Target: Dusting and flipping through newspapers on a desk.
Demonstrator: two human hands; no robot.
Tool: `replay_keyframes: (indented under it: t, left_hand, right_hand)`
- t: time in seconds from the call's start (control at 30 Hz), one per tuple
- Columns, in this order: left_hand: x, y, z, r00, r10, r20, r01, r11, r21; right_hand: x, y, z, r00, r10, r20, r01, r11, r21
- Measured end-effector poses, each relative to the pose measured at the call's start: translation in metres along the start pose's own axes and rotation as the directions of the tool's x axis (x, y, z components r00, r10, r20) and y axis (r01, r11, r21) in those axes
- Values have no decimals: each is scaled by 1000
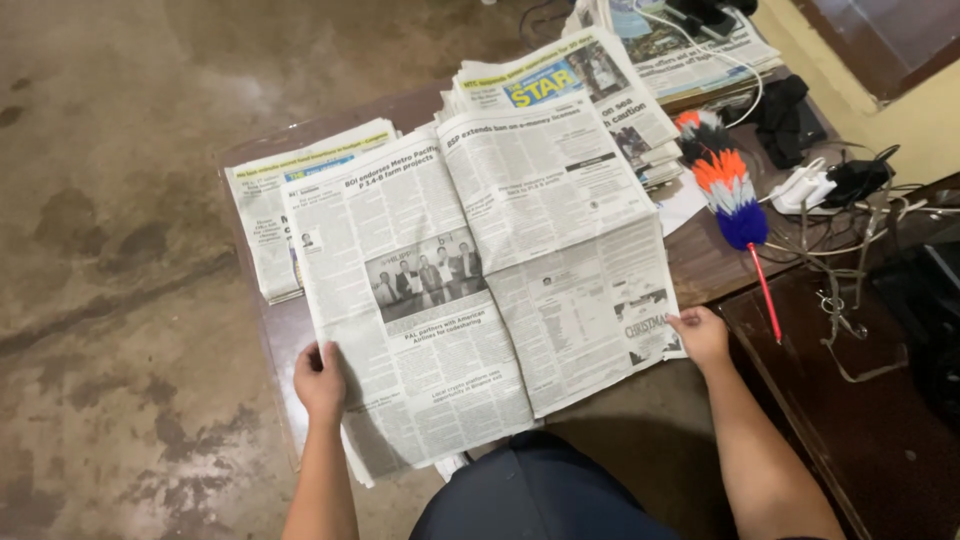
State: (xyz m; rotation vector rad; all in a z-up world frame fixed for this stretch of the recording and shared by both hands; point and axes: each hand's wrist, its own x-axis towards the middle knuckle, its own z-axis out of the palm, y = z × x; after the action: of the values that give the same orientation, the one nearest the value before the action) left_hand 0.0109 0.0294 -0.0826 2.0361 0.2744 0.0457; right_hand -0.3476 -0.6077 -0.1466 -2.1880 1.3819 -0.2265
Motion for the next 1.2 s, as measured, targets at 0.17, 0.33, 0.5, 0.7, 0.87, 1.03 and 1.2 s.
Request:
replay_keyframes:
  t: [0.17, 0.33, 0.5, 0.7, 0.87, 1.03, 1.2]
  left_hand:
    - [-46, 64, 2, 827, 562, -22, -468, 709, 528]
    - [-91, 93, 8, 826, 432, 362, -563, 605, 563]
    - [-89, 75, 14, 828, 67, 556, -491, 566, 662]
    - [-91, 84, 15, 832, 19, 555, -465, 569, 678]
    - [-90, 81, 26, 851, 1, 526, -444, 537, 717]
    - [-91, 90, 33, 848, 30, 529, -450, 568, 689]
    - [-100, 184, 27, 724, 24, 690, 54, 994, -92]
  right_hand:
    - [-27, -26, -29, 1000, 16, -6, -14, 969, 245]
    - [-45, -37, -48, 992, -53, -113, 54, 999, 7]
    - [-68, -64, -72, 973, -126, -195, 129, 992, 1]
    - [-133, -186, -119, 994, -109, -16, 92, 746, 659]
    - [-191, -269, -100, 906, -385, 175, 13, 437, 899]
    - [-238, -343, -71, 617, -758, 214, 136, 370, 919]
    - [-266, -375, -55, 388, -870, 305, 360, 448, 818]
